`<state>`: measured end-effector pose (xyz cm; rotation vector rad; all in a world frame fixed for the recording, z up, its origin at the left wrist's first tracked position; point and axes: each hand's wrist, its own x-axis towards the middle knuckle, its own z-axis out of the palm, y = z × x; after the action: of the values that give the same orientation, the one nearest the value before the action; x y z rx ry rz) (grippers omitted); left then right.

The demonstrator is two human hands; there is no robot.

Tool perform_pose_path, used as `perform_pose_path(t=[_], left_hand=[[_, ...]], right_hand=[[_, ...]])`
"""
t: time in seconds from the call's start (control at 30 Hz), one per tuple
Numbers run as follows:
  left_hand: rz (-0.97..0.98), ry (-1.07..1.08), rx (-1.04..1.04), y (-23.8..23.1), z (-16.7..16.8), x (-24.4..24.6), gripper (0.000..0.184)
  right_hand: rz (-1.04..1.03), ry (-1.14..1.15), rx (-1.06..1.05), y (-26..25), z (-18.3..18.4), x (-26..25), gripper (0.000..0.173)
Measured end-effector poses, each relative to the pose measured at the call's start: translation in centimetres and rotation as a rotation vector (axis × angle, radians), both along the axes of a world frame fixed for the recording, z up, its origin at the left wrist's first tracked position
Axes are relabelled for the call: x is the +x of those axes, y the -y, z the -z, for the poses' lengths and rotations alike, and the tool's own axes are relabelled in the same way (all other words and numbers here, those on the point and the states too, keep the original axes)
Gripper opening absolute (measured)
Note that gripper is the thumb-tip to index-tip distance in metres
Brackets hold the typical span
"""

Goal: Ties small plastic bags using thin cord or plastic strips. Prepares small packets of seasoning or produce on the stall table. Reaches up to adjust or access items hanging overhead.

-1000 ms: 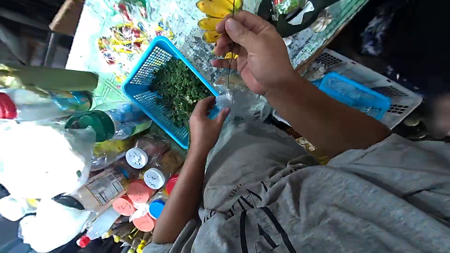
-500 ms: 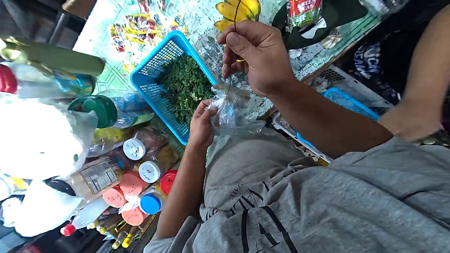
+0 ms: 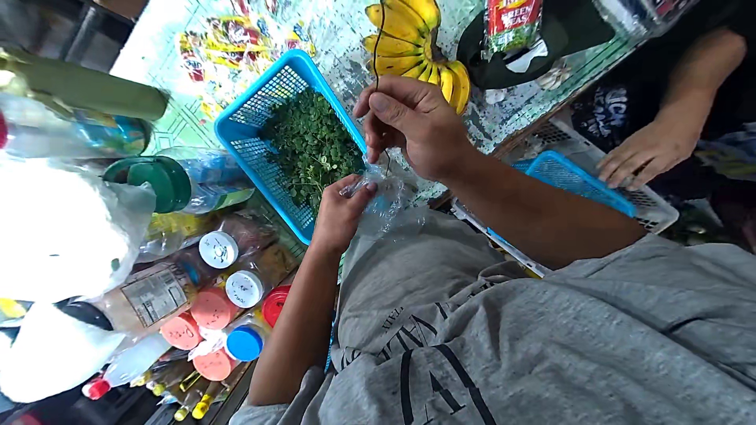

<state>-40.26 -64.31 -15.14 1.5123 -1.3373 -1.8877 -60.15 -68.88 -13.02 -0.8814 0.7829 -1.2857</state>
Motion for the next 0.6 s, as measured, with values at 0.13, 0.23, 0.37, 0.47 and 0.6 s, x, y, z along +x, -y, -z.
perform_pose_path(t=[0.13, 0.23, 0.37, 0.47, 0.6], left_hand=[[-0.077, -0.033, 0.008, -1.9, -1.0, -0.9, 0.014], [-0.078, -0.018, -0.058, -4.0, -2.5, -1.6, 0.011], [-0.134, -0.152, -0.051, -6.6, -3.1, -0.7, 0.013], [-0.175, -0.212, -0.048, -8.2, -3.3, 0.8, 0.016], [-0.164, -0.15, -0.147, -10.2, -3.8, 3.5, 0.019]], right_hand=[[0.028, -0.039, -0.079, -1.3, 0.0, 1.8, 0.025], [0.045, -0.102, -0.135, -3.1, -0.3, 3.6, 0.022], [0.008, -0.158, -0.121, -5.4, -0.5, 4.8, 0.023], [-0.031, -0.08, -0.014, -6.8, -0.3, 5.4, 0.023], [-0.057, 0.181, 0.249, -8.6, -2.1, 5.6, 0.028]])
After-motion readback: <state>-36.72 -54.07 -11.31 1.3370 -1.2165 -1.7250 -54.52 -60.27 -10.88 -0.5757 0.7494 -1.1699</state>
